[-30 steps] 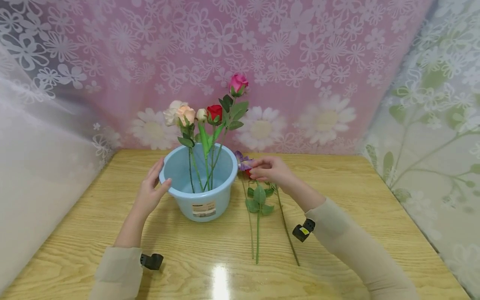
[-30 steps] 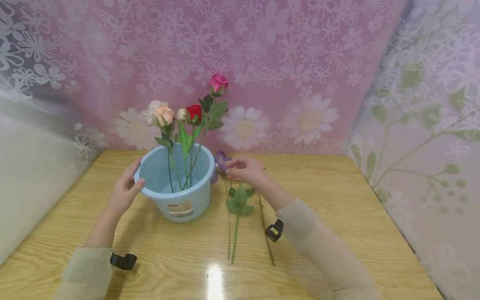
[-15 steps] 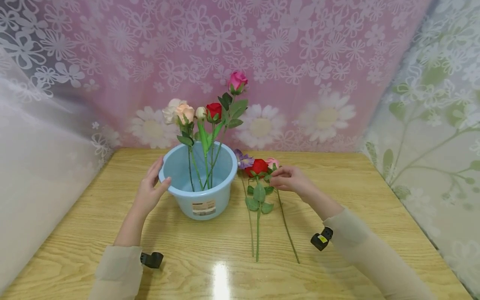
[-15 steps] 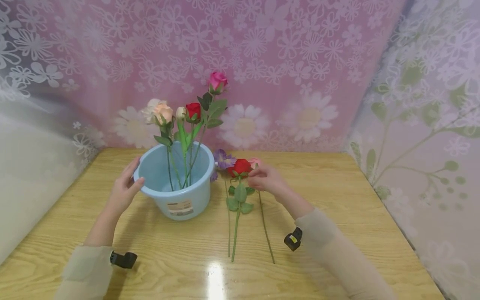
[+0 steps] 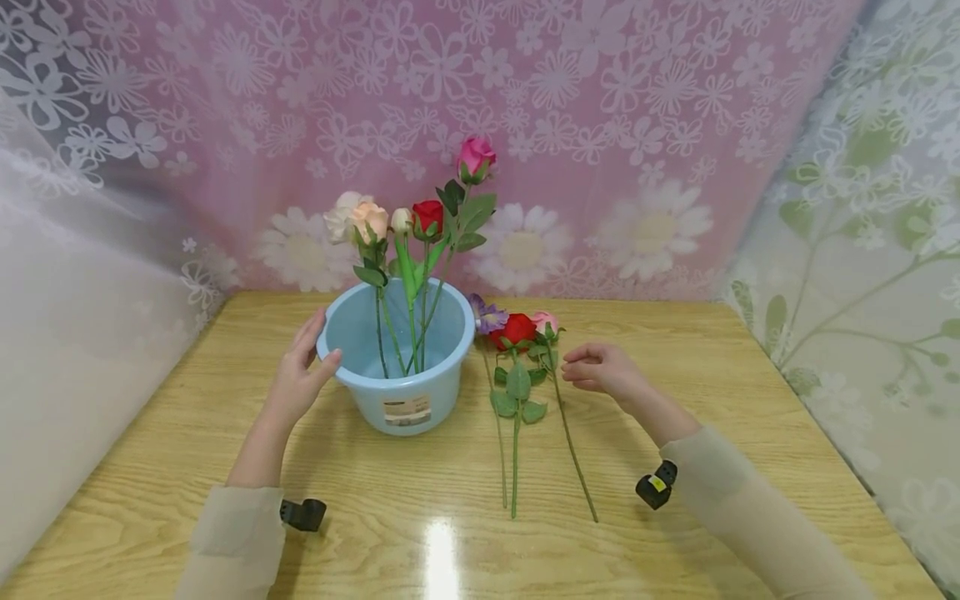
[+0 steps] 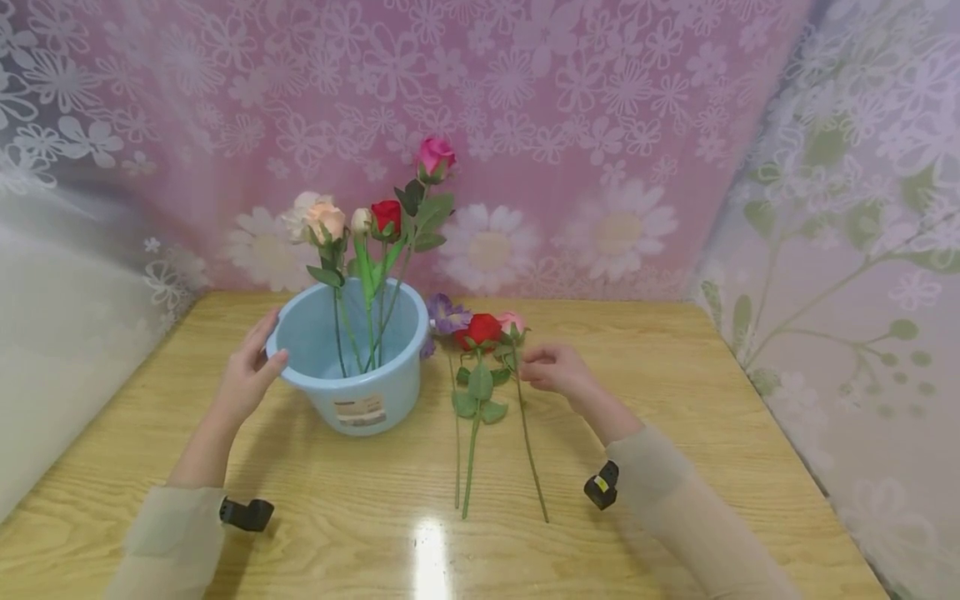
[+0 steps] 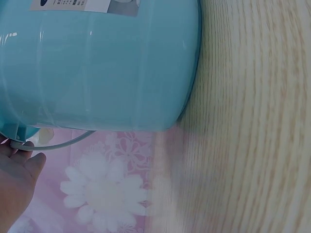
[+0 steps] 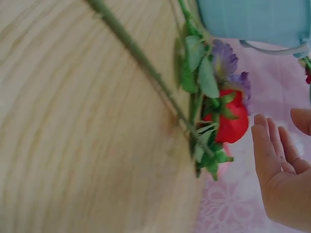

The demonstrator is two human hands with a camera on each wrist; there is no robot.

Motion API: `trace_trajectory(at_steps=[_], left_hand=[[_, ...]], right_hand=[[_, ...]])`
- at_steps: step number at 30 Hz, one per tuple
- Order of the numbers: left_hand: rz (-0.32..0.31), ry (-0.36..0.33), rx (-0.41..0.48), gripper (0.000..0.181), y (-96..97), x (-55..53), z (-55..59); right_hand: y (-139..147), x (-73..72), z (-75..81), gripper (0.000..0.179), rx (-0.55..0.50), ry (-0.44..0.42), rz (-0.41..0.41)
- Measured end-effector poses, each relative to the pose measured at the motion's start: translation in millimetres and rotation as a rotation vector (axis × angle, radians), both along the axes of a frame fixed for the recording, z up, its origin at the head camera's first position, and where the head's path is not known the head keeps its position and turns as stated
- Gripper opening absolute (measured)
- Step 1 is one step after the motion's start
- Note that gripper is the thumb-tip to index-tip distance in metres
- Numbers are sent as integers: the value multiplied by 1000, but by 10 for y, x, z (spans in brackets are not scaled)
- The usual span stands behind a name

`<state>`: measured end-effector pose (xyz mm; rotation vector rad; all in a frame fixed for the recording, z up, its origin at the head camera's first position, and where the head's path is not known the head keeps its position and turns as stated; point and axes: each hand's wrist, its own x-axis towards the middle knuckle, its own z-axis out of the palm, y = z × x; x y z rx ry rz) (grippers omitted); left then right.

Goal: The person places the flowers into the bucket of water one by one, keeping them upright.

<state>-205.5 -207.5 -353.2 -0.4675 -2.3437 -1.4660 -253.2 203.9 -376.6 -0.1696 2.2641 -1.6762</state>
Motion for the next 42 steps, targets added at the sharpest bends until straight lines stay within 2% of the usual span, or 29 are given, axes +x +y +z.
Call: trace_trajectory(at_steps=[15,22,32,37,42], left_hand=[[-18,-40,26,58,14,38,31],[-5,-37,28,57,13,34,22],[-18,-25,21,57,10,43,31],[-14,-23,24,58,-13,9,-22],[-12,-11,19,60,-103,-109,-170]], right_hand=[[73,-71,-376,40,45,-38,-9],[53,-114,-443,41,15,-84,8],[-43,-157,-529,34,53,-111,-77],[-111,-167,-548,30,142,-86,-140],[-162,-166,-553,24,192,-59,-188]])
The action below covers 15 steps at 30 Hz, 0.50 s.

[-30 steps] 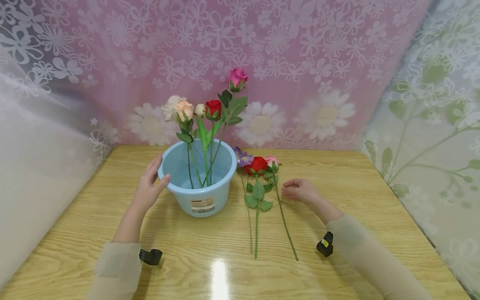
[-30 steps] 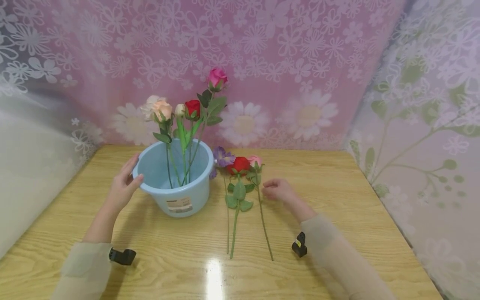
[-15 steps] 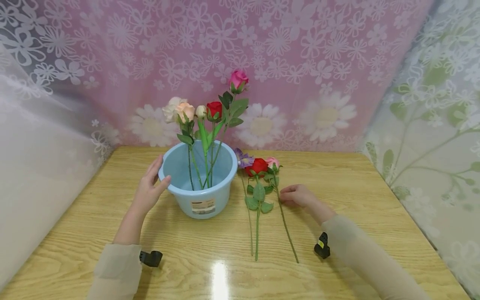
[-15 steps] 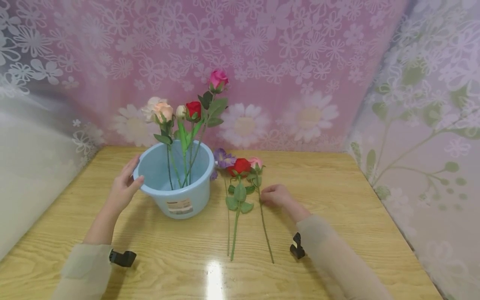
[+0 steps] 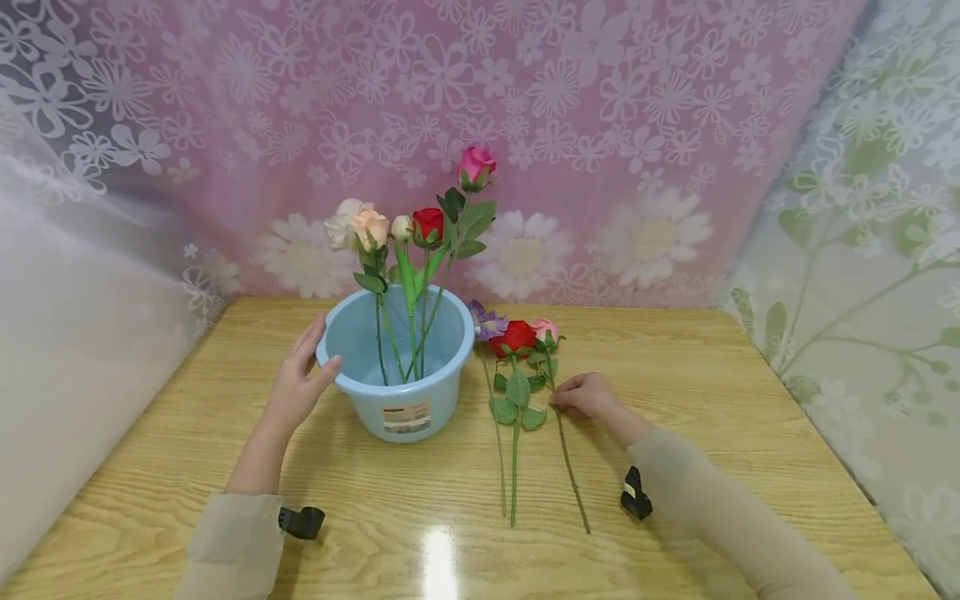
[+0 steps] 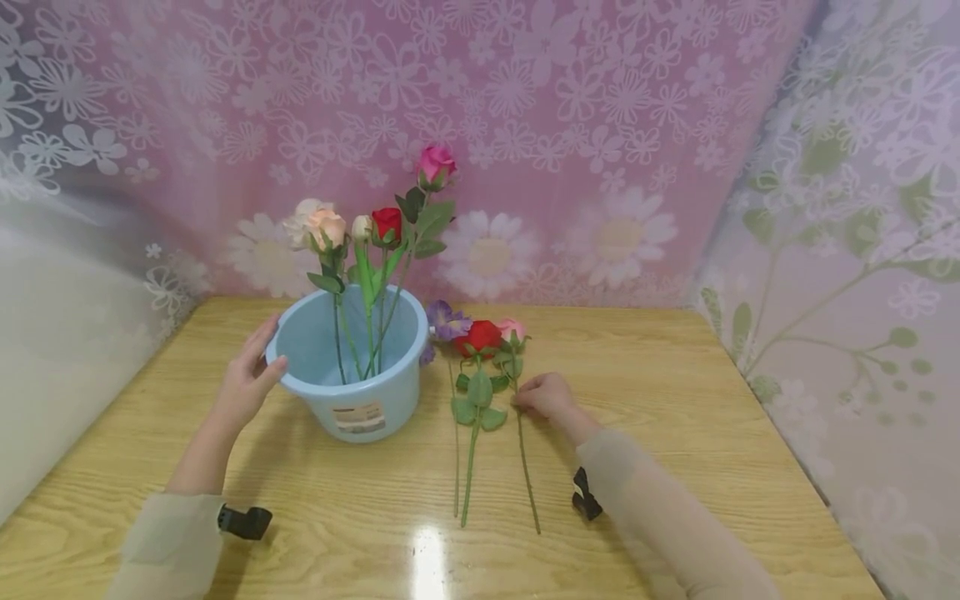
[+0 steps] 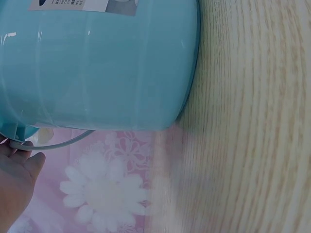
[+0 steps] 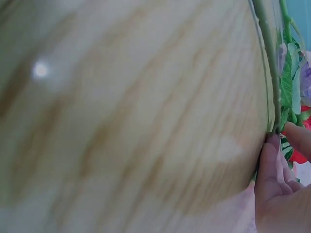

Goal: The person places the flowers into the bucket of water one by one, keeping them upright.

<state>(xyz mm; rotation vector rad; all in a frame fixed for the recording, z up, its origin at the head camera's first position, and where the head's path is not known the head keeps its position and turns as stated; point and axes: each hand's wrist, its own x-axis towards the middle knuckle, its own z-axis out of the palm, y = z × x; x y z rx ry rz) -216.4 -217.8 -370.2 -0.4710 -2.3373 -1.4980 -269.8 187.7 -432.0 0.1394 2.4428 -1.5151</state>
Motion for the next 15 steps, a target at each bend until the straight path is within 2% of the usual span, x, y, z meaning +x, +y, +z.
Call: trace_trajectory(at_steps=[3,7,14,15], left_hand=[[1,6,-8,61,-38,-46,-71],[0,9,-13,61,-43,-46,-91],[5,-9,-8,57,106,145,181],[5,-8,-9,57,105,145,181]], right_hand=[[-11,-1,-19,20,17,1,-11],[-14,-18,-53,19,65,11,-16],[-27,-43,-50,16,115,17,-27],[-27,-45,-47,16,110,13,-26]])
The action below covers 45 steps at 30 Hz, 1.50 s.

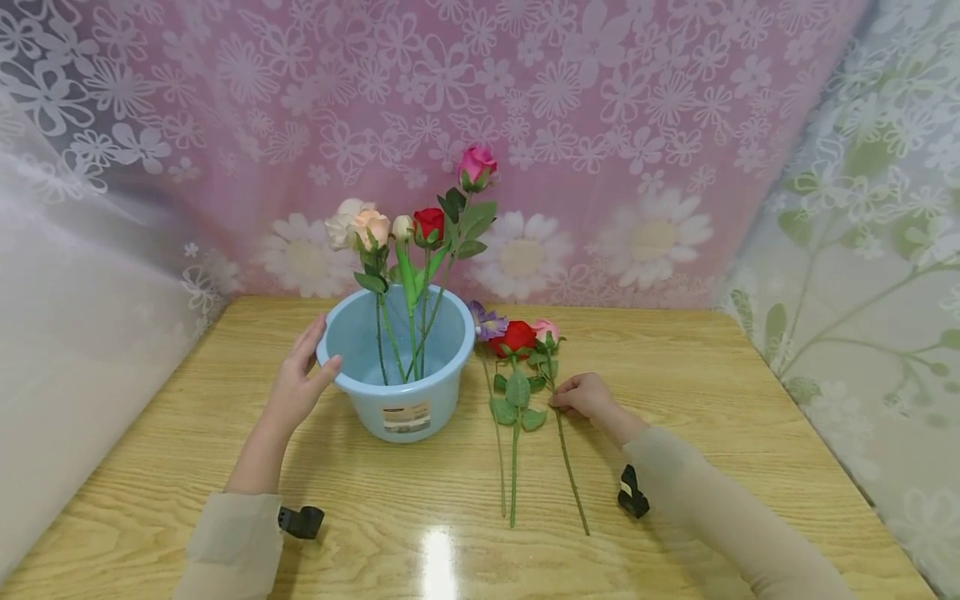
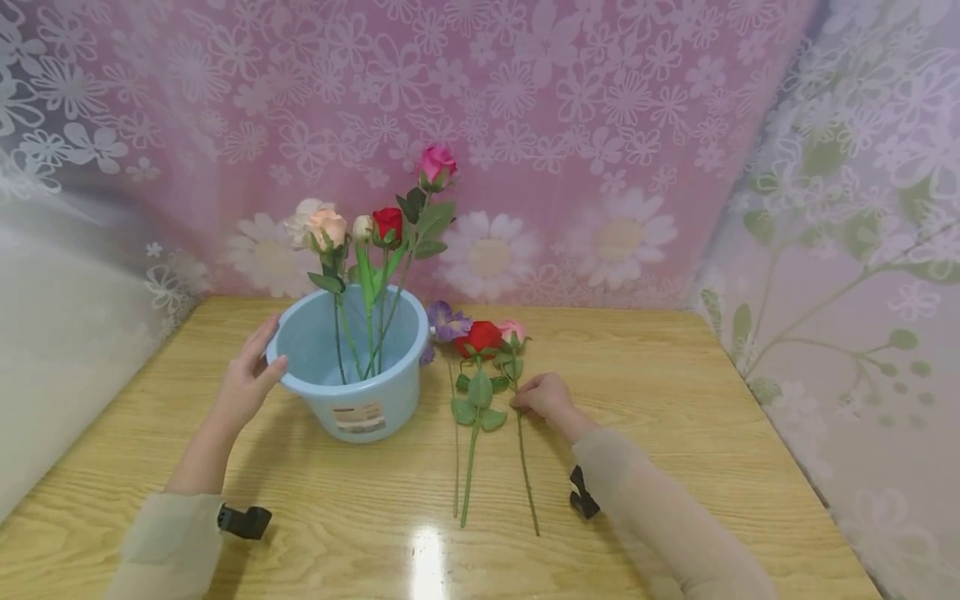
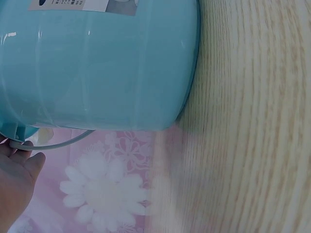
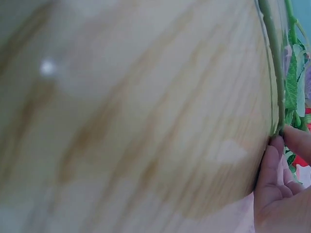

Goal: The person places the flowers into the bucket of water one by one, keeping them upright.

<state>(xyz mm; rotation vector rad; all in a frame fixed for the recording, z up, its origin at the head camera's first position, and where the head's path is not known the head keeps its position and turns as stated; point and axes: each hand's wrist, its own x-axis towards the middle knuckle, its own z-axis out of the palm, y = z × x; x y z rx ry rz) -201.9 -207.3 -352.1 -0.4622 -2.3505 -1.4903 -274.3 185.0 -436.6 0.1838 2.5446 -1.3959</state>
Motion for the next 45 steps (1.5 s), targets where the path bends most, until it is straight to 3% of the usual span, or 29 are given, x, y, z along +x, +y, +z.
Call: trace_trajectory(at_steps=[6,15,28,39,45], left_hand=[[5,2,1,57,1,0,6],[2,13,5,57,2,-12,-5],[9,15,6,57,-10,-24,-31],[14,12,-7,57,0,-16,-20],[9,5,-1,58,-1,-12,-7]], right_hand=[[21,2,41,21,-86,-43,19],[122,41,114,31,-323,-147,-1],[183,137,350,39,-495,-66,-24],[162,217,680,11,-723,-17,12],[115,255,828,20,-812,17,30]])
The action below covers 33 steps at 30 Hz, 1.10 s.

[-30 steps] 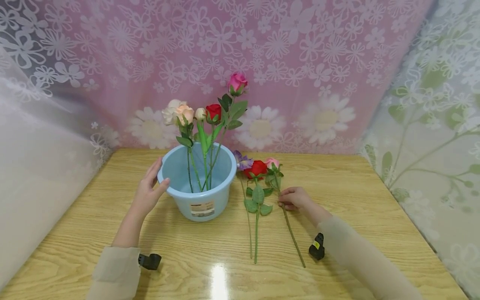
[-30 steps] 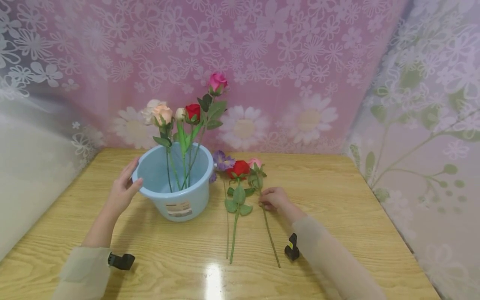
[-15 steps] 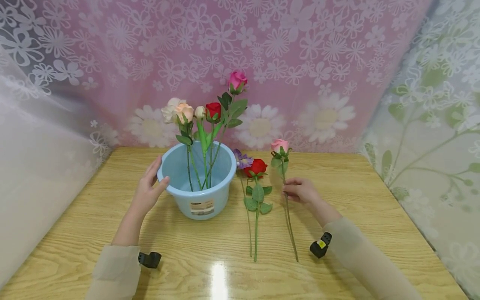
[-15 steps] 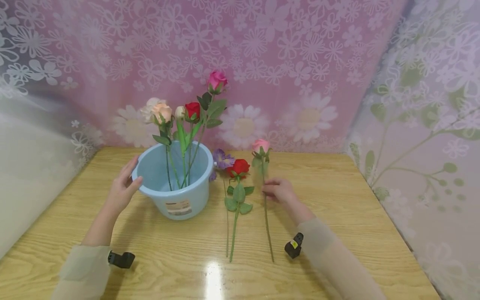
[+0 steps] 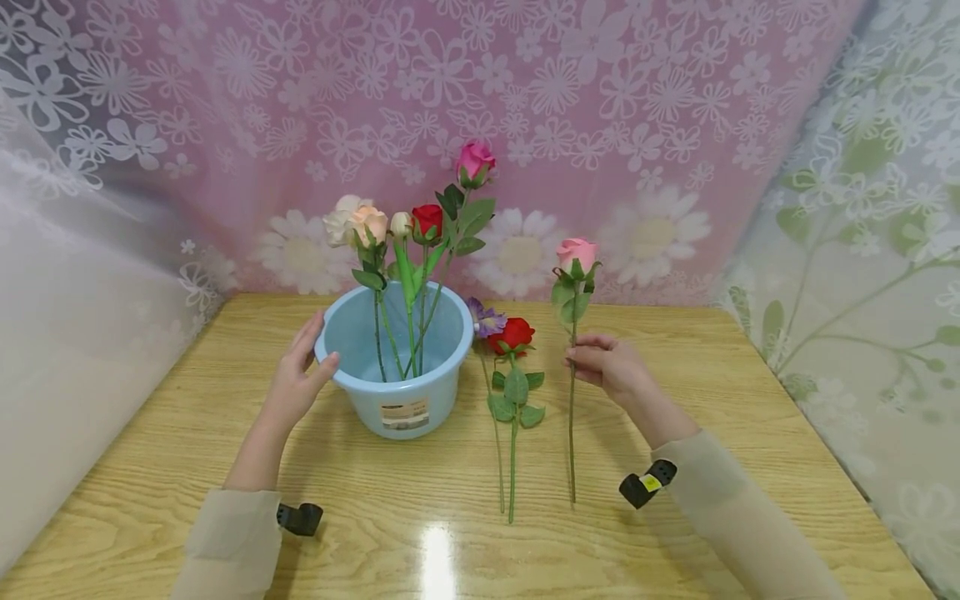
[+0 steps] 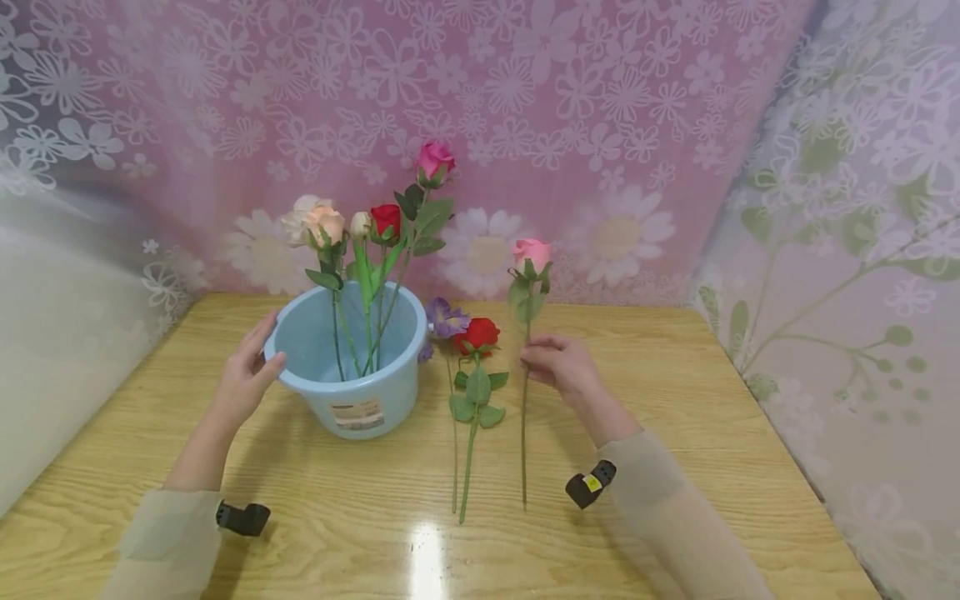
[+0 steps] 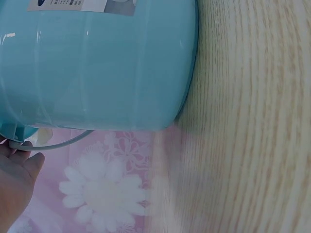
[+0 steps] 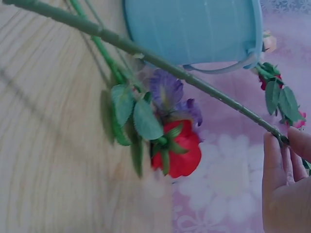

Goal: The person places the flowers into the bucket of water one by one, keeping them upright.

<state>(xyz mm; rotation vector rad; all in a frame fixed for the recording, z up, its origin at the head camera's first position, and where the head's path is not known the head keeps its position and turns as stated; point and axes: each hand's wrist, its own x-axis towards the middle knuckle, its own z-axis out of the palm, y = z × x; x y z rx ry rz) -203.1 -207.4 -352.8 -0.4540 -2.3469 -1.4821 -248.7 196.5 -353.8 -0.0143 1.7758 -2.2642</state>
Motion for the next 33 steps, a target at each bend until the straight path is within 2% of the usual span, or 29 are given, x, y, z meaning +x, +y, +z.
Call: trace_trajectory(at_steps=[3,11,17,25,33], left_hand=[[-4,-2,1,58,-1,-1,5],[1,-1,-7,58,-16,3,3],[-5,-1,-5,58,-14,0,-11],[-1,10,-7,57,-5,-5,-12],[1,13,-4,57,1,-11,-15]], right_hand=[[-43,9,76,20,-22,12,-1],[-229,-9,304,11,-2,46,24],[-396,0,457,12,-21,47,4],[-570,35,714,12,-59,120,-2],[-680,33,951,9,-117,149,-50]])
